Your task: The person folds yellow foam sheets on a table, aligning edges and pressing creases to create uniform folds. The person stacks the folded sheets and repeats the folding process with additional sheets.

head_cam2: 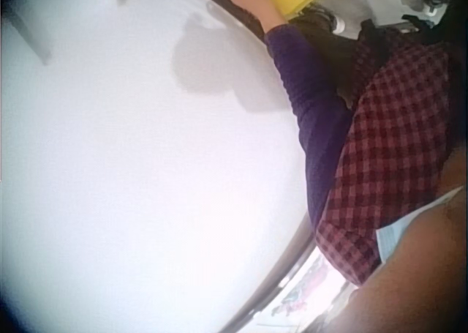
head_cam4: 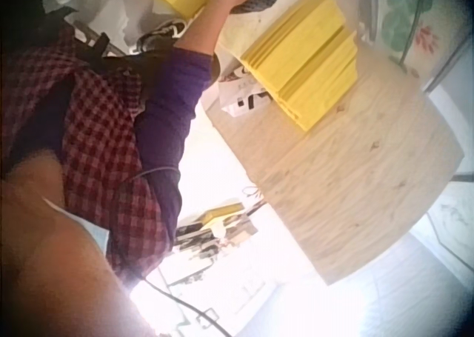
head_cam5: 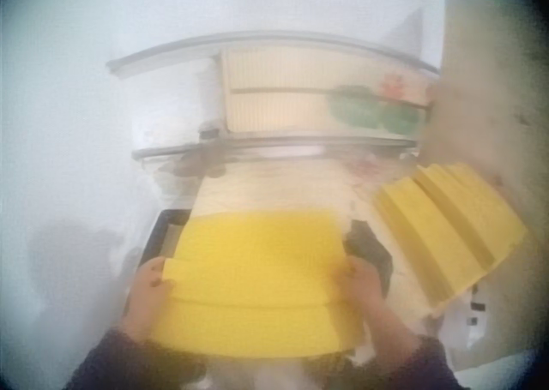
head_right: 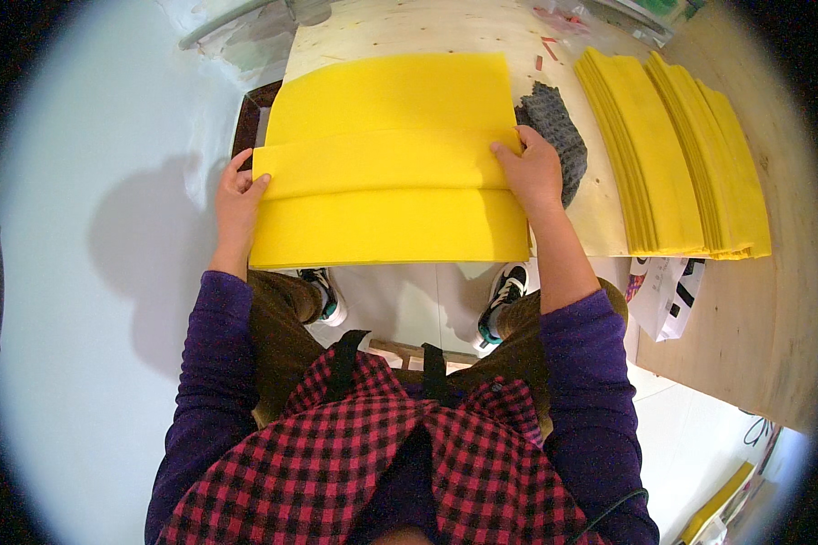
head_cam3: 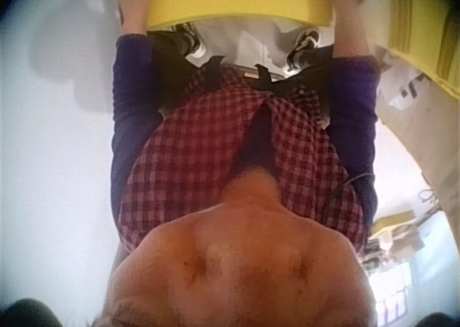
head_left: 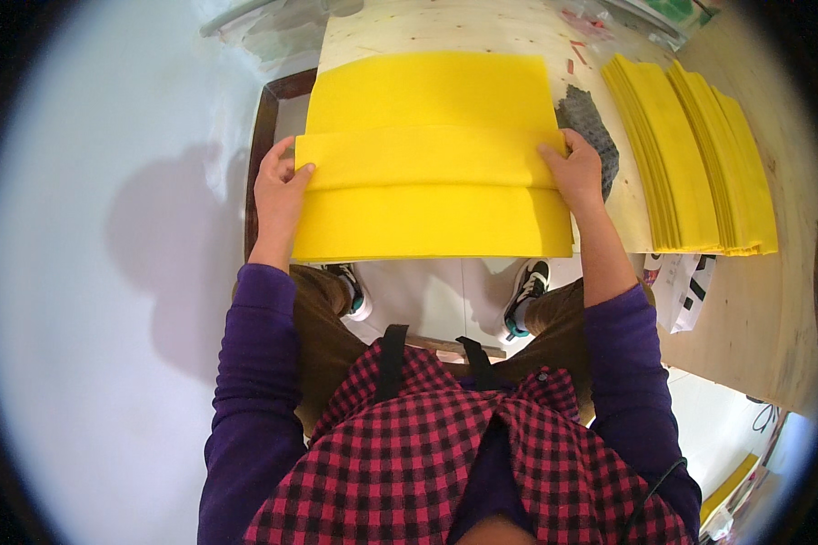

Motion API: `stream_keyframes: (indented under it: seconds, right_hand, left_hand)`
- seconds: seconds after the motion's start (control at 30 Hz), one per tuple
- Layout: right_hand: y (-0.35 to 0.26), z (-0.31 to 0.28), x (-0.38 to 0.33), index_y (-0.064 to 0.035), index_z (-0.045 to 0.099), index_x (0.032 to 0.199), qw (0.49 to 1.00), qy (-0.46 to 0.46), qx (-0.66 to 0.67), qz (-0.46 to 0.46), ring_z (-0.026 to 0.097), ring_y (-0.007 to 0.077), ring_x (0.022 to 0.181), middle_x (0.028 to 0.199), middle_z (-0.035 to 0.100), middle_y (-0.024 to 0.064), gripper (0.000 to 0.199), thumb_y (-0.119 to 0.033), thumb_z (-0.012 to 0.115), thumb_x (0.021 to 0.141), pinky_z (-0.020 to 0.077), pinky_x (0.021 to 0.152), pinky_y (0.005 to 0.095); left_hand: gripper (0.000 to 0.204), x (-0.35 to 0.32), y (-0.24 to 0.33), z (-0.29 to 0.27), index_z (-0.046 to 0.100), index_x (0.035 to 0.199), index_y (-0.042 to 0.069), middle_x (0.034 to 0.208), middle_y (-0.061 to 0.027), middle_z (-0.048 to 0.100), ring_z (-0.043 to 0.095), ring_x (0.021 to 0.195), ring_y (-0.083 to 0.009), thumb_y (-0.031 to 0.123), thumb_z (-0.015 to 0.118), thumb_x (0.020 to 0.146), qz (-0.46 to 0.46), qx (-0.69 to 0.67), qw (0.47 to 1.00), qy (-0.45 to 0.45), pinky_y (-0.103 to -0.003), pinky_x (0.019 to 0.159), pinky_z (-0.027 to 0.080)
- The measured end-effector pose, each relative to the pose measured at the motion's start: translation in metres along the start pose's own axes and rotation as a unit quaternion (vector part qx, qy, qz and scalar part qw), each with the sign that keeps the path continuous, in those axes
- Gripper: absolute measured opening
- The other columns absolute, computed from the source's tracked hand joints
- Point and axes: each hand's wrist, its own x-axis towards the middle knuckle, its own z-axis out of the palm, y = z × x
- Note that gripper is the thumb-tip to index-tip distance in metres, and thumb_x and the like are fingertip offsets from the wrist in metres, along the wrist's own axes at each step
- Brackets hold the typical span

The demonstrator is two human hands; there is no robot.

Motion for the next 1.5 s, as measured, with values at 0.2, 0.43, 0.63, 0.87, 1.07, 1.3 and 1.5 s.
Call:
stream_keyframes:
  seconds: [0.2, 0.43, 0.63, 0.87, 1.07, 1.3, 1.5]
  right_hand:
    - [-0.001, 0.000, 0.000, -0.0060, 0.059, 0.118, 1.000, 0.008, -0.016, -0.009, 0.064, 0.0210, 0.092, 0.103, 0.066, 0.0107, 0.042, -0.017, 0.070, 0.080, 0.0483, 0.081, 0.0331]
    - [-0.019, -0.013, -0.013, -0.0050, 0.056, 0.121, 0.986, 0.091, -0.115, -0.078, 0.052, 0.0280, 0.115, 0.124, 0.056, 0.0143, 0.045, -0.018, 0.070, 0.081, 0.0436, 0.095, 0.0385]
    - [-0.051, 0.002, -0.035, -0.0058, 0.055, 0.123, 0.944, 0.055, -0.145, -0.292, 0.046, 0.0351, 0.124, 0.130, 0.053, 0.0178, 0.042, -0.018, 0.067, 0.084, 0.0360, 0.105, 0.0421]
    - [-0.114, 0.084, -0.071, 0.0018, 0.045, 0.134, 0.914, -0.101, -0.193, -0.341, 0.033, 0.0352, 0.136, 0.142, 0.040, 0.0235, 0.059, -0.039, 0.053, 0.093, 0.0251, 0.113, 0.0440]
    - [-0.139, 0.130, -0.062, 0.0020, 0.033, 0.142, 0.918, -0.141, -0.264, -0.260, 0.023, 0.0316, 0.142, 0.150, 0.029, 0.0212, 0.070, -0.049, 0.042, 0.095, 0.0194, 0.115, 0.0446]
    - [-0.086, 0.098, -0.062, 0.0006, 0.024, 0.147, 0.916, -0.115, -0.353, -0.155, 0.015, 0.0285, 0.145, 0.155, 0.020, 0.0188, 0.081, -0.057, 0.040, 0.093, 0.0124, 0.117, 0.0428]
    - [-0.045, 0.042, -0.056, 0.0029, 0.021, 0.147, 0.908, -0.061, -0.408, -0.074, 0.014, 0.0290, 0.145, 0.155, 0.017, 0.0195, 0.082, -0.057, 0.038, 0.093, 0.0100, 0.117, 0.0427]
  left_hand:
    - [0.051, -0.001, 0.001, 0.001, 0.049, 0.130, 0.002, 0.088, -0.0031, 0.067, 0.057, 0.073, -0.0084, -0.001, 0.065, 0.082, 0.010, 0.025, 1.000, 0.001, -0.023, 0.070, 0.047]
    - [0.053, 0.000, 0.001, 0.000, 0.048, 0.131, 0.003, 0.093, -0.0043, 0.066, 0.057, 0.075, -0.0094, 0.000, 0.066, 0.081, -0.004, -0.001, 1.000, -0.016, -0.023, 0.071, 0.047]
    - [0.052, -0.001, 0.001, -0.001, 0.047, 0.133, 0.005, 0.091, -0.0044, 0.065, 0.061, 0.082, -0.0110, -0.002, 0.063, 0.084, 0.003, 0.054, 0.998, -0.012, -0.025, 0.073, 0.048]
    - [0.054, 0.001, -0.002, -0.001, 0.050, 0.131, 0.007, 0.093, -0.0047, 0.065, 0.057, 0.076, -0.0113, 0.001, 0.067, 0.081, 0.003, 0.028, 1.000, -0.010, -0.026, 0.072, 0.048]
    - [0.054, 0.002, -0.002, -0.001, 0.050, 0.131, 0.006, 0.094, -0.0053, 0.065, 0.058, 0.077, -0.0104, -0.001, 0.067, 0.080, -0.002, 0.011, 1.000, -0.016, -0.025, 0.070, 0.048]
    - [0.052, 0.001, -0.003, 0.001, 0.051, 0.130, 0.006, 0.093, -0.0052, 0.065, 0.058, 0.077, -0.0106, -0.001, 0.066, 0.081, 0.006, 0.038, 0.999, -0.011, -0.025, 0.070, 0.048]
    - [0.051, 0.002, -0.003, 0.001, 0.051, 0.130, 0.006, 0.091, -0.0048, 0.064, 0.059, 0.077, -0.0120, 0.001, 0.066, 0.082, 0.002, 0.048, 0.999, -0.018, -0.026, 0.071, 0.048]
